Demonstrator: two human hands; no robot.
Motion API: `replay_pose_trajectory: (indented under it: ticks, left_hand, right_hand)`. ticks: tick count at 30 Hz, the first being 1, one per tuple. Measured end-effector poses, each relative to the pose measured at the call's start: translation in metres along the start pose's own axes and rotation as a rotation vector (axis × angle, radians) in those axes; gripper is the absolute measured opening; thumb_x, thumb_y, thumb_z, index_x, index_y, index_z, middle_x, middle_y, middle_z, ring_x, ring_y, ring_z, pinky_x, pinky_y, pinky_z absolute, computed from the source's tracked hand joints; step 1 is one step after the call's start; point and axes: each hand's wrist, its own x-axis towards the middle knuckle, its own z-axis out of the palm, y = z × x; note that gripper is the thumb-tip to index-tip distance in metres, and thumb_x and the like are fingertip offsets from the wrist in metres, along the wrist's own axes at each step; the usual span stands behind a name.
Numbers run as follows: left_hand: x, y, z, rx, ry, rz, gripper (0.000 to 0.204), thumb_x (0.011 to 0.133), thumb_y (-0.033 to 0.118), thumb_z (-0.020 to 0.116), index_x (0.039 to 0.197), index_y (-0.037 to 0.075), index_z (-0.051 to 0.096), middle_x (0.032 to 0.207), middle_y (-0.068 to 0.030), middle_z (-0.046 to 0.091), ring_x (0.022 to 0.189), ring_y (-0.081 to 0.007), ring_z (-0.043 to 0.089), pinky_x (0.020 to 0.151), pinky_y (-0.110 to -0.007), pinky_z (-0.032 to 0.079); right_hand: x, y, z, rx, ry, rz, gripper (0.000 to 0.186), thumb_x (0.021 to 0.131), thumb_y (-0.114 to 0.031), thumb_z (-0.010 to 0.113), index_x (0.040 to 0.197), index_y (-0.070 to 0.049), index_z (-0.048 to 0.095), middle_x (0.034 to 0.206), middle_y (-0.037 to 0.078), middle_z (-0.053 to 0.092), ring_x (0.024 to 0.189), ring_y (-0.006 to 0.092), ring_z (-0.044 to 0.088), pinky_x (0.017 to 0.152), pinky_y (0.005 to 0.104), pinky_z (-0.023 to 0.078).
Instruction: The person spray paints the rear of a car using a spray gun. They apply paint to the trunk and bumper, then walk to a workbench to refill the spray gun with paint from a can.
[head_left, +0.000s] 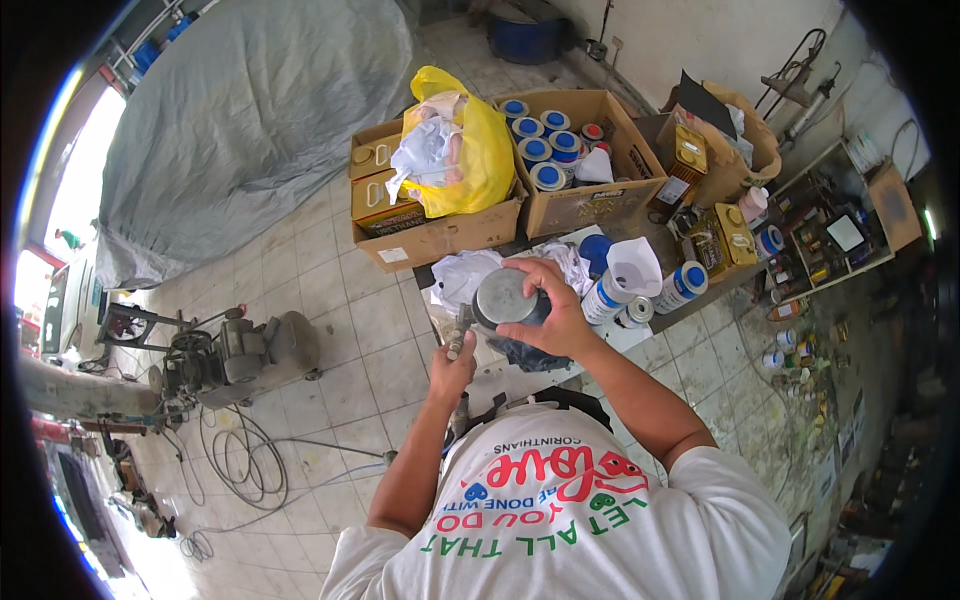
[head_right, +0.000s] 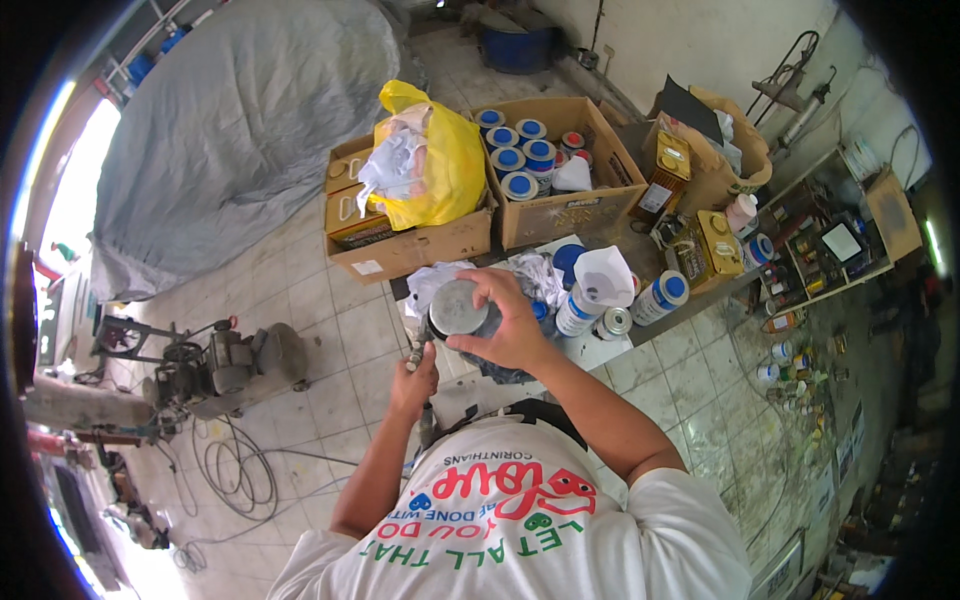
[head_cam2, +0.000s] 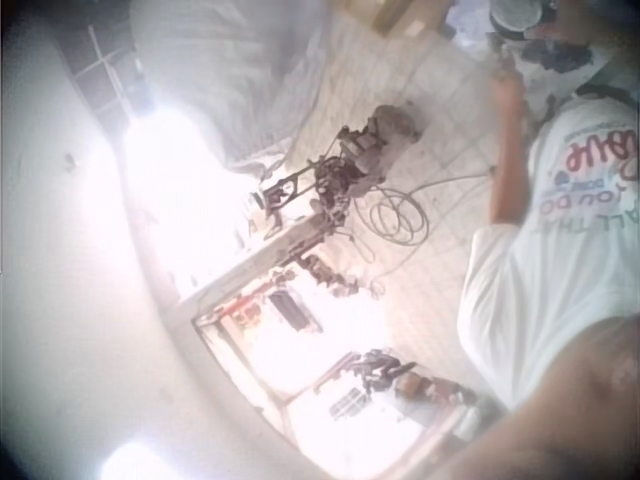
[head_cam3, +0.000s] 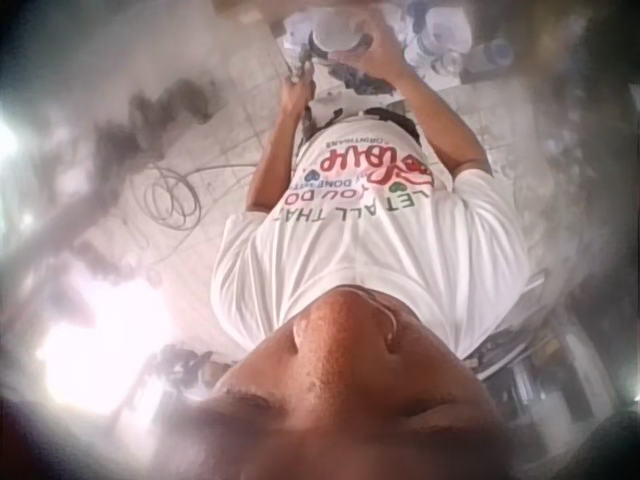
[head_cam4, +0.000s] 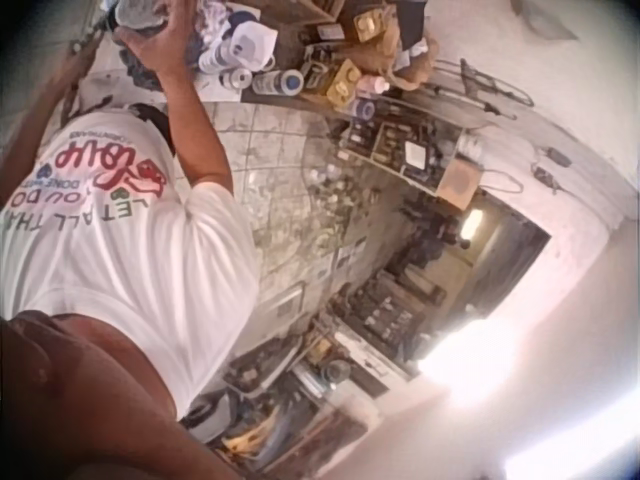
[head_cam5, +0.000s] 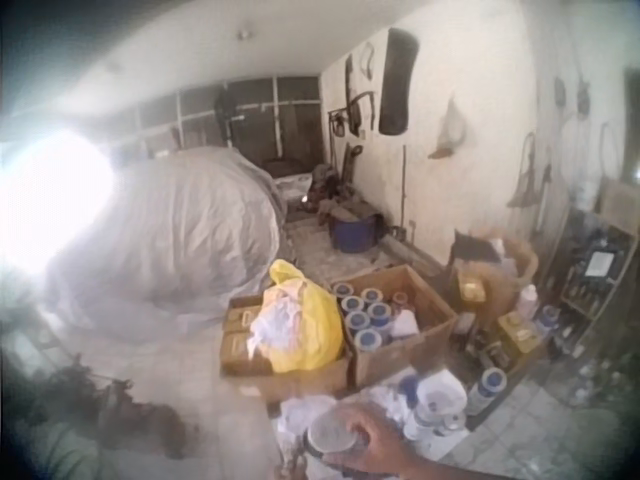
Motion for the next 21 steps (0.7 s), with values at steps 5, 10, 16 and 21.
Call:
replay_pose_trajectory:
  ticks: [5,10,16,21]
  left_hand:
    - [0.002,-0.01,-0.003,0.048,-0.023,0.017,0.045,0.098,0.048,0.069,0.078,0.013,0.05,0.058,0.0044,0.046,0.047,-0.0064,0.039,0.043,-0.026,0.027]
    - [-0.001,-0.012,0.003,0.067,-0.012,0.006,0.043,0.098,0.048,0.067,0.08,0.01,0.058,0.057,0.0053,0.047,0.049,-0.0059,0.04,0.045,-0.027,0.028]
    - [0.006,-0.022,0.004,0.05,-0.054,-0.024,0.045,0.1,0.048,0.065,0.078,0.012,0.05,0.057,0.003,0.047,0.046,-0.0084,0.041,0.043,-0.026,0.029]
    - [0.03,-0.04,0.012,0.031,-0.012,0.025,0.043,0.101,0.047,0.063,0.077,0.014,0.051,0.057,0.0034,0.046,0.046,-0.0085,0.042,0.042,-0.027,0.03]
  right_hand:
    - [-0.01,-0.005,0.005,-0.032,-0.01,-0.023,0.05,0.064,-0.018,0.092,0.091,-0.01,0.05,0.136,0.012,0.062,0.112,0.0322,0.053,0.099,0.0426,0.042]
    - [-0.025,-0.003,0.012,-0.068,0.032,0.044,0.05,0.064,-0.019,0.092,0.089,-0.011,0.049,0.134,0.011,0.063,0.111,0.0323,0.052,0.1,0.0434,0.04]
    - [-0.04,0.002,0.023,-0.178,0.046,0.162,0.055,0.067,-0.024,0.09,0.109,-0.008,0.058,0.134,0.013,0.062,0.118,0.0329,0.051,0.104,0.0468,0.038]
    - [-0.06,0.014,0.029,-0.261,0.116,0.167,0.081,0.071,-0.033,0.091,0.137,-0.005,0.052,0.143,0.018,0.052,0.131,0.0355,0.047,0.111,0.0472,0.037]
